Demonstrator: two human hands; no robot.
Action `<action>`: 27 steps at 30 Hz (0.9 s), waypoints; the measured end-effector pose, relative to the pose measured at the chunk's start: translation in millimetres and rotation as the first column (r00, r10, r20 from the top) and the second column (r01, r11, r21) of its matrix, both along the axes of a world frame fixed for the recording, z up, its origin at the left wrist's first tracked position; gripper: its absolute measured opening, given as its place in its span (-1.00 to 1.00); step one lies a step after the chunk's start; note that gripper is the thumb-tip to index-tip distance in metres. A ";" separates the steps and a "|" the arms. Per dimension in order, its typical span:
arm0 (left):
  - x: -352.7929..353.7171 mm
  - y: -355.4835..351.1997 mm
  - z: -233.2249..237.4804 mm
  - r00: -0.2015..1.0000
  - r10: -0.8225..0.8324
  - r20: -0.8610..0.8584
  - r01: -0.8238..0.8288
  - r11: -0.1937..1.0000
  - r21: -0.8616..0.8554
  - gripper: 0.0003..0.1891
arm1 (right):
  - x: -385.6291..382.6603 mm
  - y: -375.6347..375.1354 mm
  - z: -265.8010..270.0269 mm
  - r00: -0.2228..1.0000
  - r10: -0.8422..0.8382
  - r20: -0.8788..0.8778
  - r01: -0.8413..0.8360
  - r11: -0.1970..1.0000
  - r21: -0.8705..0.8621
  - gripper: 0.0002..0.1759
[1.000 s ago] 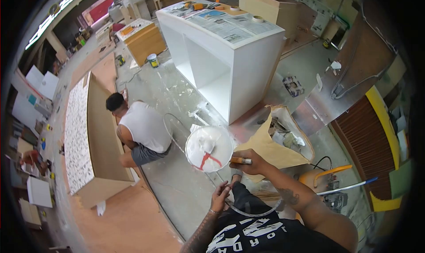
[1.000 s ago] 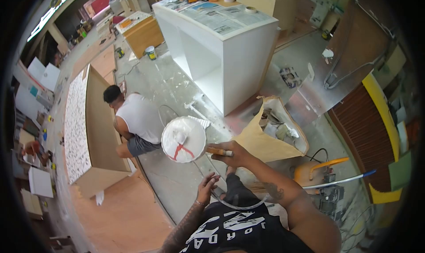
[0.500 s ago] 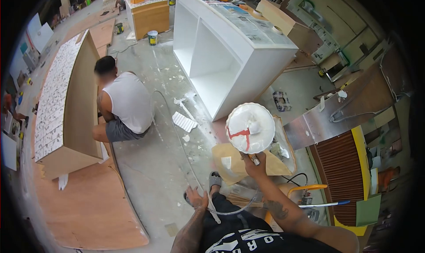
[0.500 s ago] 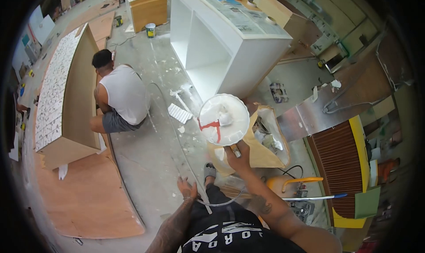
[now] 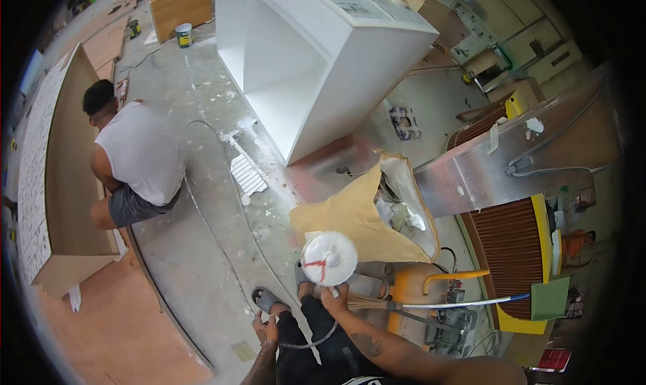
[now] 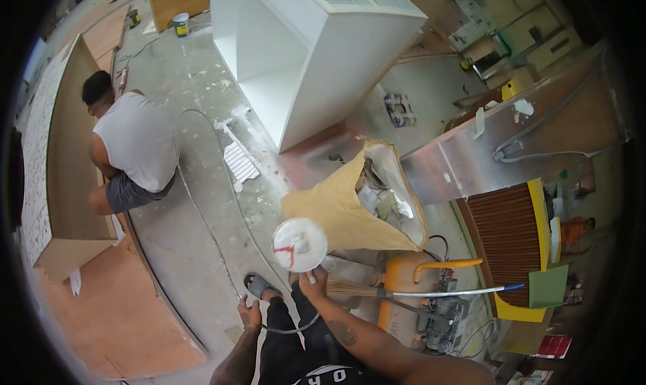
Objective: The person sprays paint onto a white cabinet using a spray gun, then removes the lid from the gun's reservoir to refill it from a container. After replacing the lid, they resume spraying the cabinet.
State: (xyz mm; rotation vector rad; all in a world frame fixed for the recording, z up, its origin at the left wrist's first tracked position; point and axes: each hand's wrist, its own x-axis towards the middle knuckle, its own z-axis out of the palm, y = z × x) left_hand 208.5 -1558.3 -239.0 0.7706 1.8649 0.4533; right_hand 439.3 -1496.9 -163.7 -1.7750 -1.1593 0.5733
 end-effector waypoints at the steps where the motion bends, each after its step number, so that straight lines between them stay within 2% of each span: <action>1: 2.6 3.4 1.1 1.000 -0.011 -0.008 0.011 1.000 -0.003 -0.39 | -4.6 -4.4 -7.7 1.000 -0.014 -0.022 0.013 0.999 -0.048 -0.85; 2: 4.2 6.4 3.0 0.997 -0.069 -0.022 0.070 0.997 0.039 -0.41 | -11.0 -9.2 -14.9 0.999 -0.043 -0.010 0.042 0.999 -0.024 -0.98; 4: 9.6 17.7 0.0 0.989 -0.142 -0.050 0.146 0.986 0.086 -0.42 | -17.4 -23.6 -29.1 0.999 -0.041 0.022 0.043 0.996 -0.078 -0.91; 6: 15.2 24.3 -3.8 0.959 -0.256 -0.118 0.276 0.939 0.205 -0.45 | -24.4 -34.1 -38.8 0.997 -0.073 0.034 0.077 0.991 -0.114 -0.88; 7: 19.9 29.8 -1.6 0.955 -0.270 -0.125 0.291 0.934 0.205 -0.45 | -28.5 -38.0 -30.4 0.997 -0.071 0.003 0.071 0.990 -0.123 -0.86; 9: 28.8 40.6 1.2 0.938 -0.347 -0.017 0.347 0.929 0.130 -0.46 | -26.2 -38.2 -28.5 0.996 -0.083 -0.032 0.079 0.989 -0.128 -0.84; 11: 35.9 41.9 -12.4 0.927 -0.374 -0.011 0.371 0.914 0.164 -0.46 | -23.8 -47.1 -33.2 0.996 -0.044 -0.075 0.035 0.992 -0.121 -0.72; 13: 39.9 47.5 -16.6 0.888 -0.459 -0.016 0.454 0.872 0.183 -0.44 | -19.0 -48.8 -36.5 0.997 -0.043 -0.071 0.032 0.989 -0.144 -0.72; 15: 33.7 52.4 -26.8 0.878 -0.478 -0.037 0.477 0.864 0.159 -0.43 | -13.5 -47.8 -41.0 0.995 -0.031 -0.098 0.022 0.996 -0.090 -0.70; 17: 17.3 60.1 -45.3 0.821 -0.565 -0.078 0.563 0.825 -0.057 -0.43 | -5.5 -50.0 -37.6 0.992 -0.030 -0.126 0.020 0.996 -0.081 -0.68; 18: 14.5 68.2 -38.6 0.793 -0.588 -0.158 0.577 0.809 -0.112 -0.43 | -1.0 -50.1 -35.9 0.989 -0.017 -0.147 0.006 0.997 -0.073 -0.66; 19: 7.7 76.5 -39.6 0.788 -0.594 -0.165 0.583 0.805 -0.112 -0.43 | 1.6 -53.3 -39.1 0.988 -0.025 -0.153 0.014 0.998 -0.068 -0.66; 21: 2.9 96.7 -30.7 0.752 -0.636 -0.174 0.595 0.768 -0.236 -0.45 | 8.1 -57.3 -43.0 0.989 -0.091 -0.114 0.083 0.994 -0.072 -0.74; 23: 7.4 111.9 -11.9 0.751 -0.632 -0.192 0.582 0.771 -0.259 -0.47 | 15.5 -58.8 -40.3 0.985 -0.099 -0.143 0.087 0.992 -0.092 -0.73; 25: 9.7 124.5 -3.7 0.768 -0.595 -0.235 0.561 0.803 -0.200 -0.50 | 22.7 -59.3 -39.2 0.979 -0.110 -0.173 0.091 0.990 -0.110 -0.73; 26: 6.7 122.9 -12.8 0.812 -0.535 -0.232 0.513 0.845 -0.153 -0.52 | 24.3 -61.1 -40.2 0.979 -0.101 -0.179 0.075 0.986 -0.148 -0.66; 27: 4.6 119.9 -23.4 0.805 -0.541 -0.243 0.519 0.841 -0.152 -0.52 | 25.8 -60.7 -41.0 0.978 -0.093 -0.186 0.058 0.981 -0.185 -0.57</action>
